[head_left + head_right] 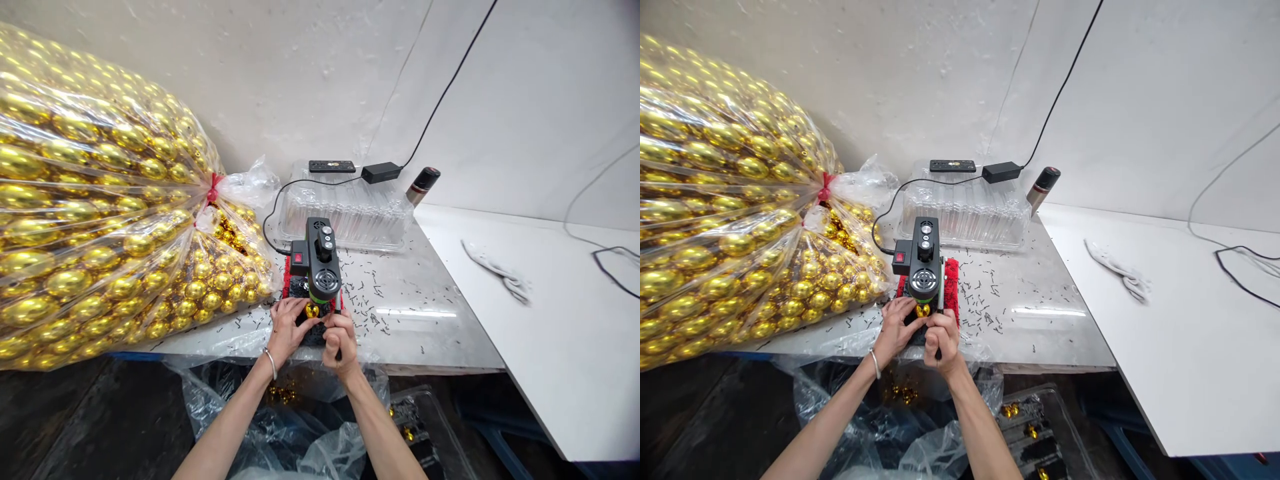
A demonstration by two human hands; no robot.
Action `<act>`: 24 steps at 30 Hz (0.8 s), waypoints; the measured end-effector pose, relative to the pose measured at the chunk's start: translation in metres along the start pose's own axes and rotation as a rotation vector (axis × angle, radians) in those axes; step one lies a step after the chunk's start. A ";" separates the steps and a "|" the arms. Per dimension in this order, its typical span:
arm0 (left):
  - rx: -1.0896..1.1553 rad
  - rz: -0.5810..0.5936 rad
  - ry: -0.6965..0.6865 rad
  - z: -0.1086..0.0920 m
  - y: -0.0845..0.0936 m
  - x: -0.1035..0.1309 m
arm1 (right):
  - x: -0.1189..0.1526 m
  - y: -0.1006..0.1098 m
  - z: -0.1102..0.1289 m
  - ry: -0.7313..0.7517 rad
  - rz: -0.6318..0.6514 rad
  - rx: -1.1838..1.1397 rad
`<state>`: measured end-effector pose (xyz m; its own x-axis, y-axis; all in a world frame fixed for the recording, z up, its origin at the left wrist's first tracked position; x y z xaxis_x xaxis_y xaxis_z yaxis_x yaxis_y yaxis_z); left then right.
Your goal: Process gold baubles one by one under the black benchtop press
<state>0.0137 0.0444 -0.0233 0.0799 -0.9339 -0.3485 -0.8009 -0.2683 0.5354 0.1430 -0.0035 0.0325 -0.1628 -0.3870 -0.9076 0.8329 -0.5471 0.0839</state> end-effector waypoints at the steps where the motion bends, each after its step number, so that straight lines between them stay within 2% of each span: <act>1: 0.006 0.000 -0.001 0.000 0.000 0.000 | 0.000 0.000 0.001 0.011 0.008 0.004; 5: 0.021 -0.015 0.005 0.001 -0.002 -0.002 | -0.020 0.005 0.010 -0.036 -0.029 -0.011; 8: 0.055 -0.047 0.023 -0.002 0.000 -0.005 | -0.053 0.008 0.024 -0.107 -0.025 -0.039; 10: 0.109 -0.088 0.029 -0.005 0.008 -0.001 | -0.074 0.010 0.031 -0.157 -0.024 -0.036; 13: 0.202 -0.086 0.020 -0.012 0.025 0.021 | -0.090 0.010 0.036 -0.208 0.008 -0.035; 16: 0.248 0.051 0.017 -0.017 0.035 0.054 | -0.087 0.009 0.036 -0.202 0.008 -0.044; 18: 0.251 0.098 0.015 -0.020 0.042 0.065 | -0.081 0.009 0.035 -0.189 -0.020 -0.051; 19: 0.251 0.077 0.009 -0.022 0.048 0.063 | -0.078 0.009 0.035 -0.184 -0.033 -0.053; 21: 0.237 -0.048 -0.016 -0.023 0.064 0.042 | -0.075 0.008 0.036 -0.174 -0.049 -0.051; 24: 0.043 -0.311 -0.062 -0.018 0.098 -0.022 | -0.072 0.007 0.035 -0.167 -0.032 -0.046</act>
<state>-0.0560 0.0345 0.0508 0.2898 -0.7921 -0.5372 -0.7679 -0.5274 0.3635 0.1422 -0.0055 0.1130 -0.2722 -0.4897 -0.8283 0.8487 -0.5278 0.0331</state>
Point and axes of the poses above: each hand's wrist, its own x-axis away from the middle knuckle, its own y-axis out of the back of the hand, z = x × y, the point moved 5 cm from there along -x, towards the middle knuckle, and after that the axes turned 12 degrees about -z, right-handed, at the moved point
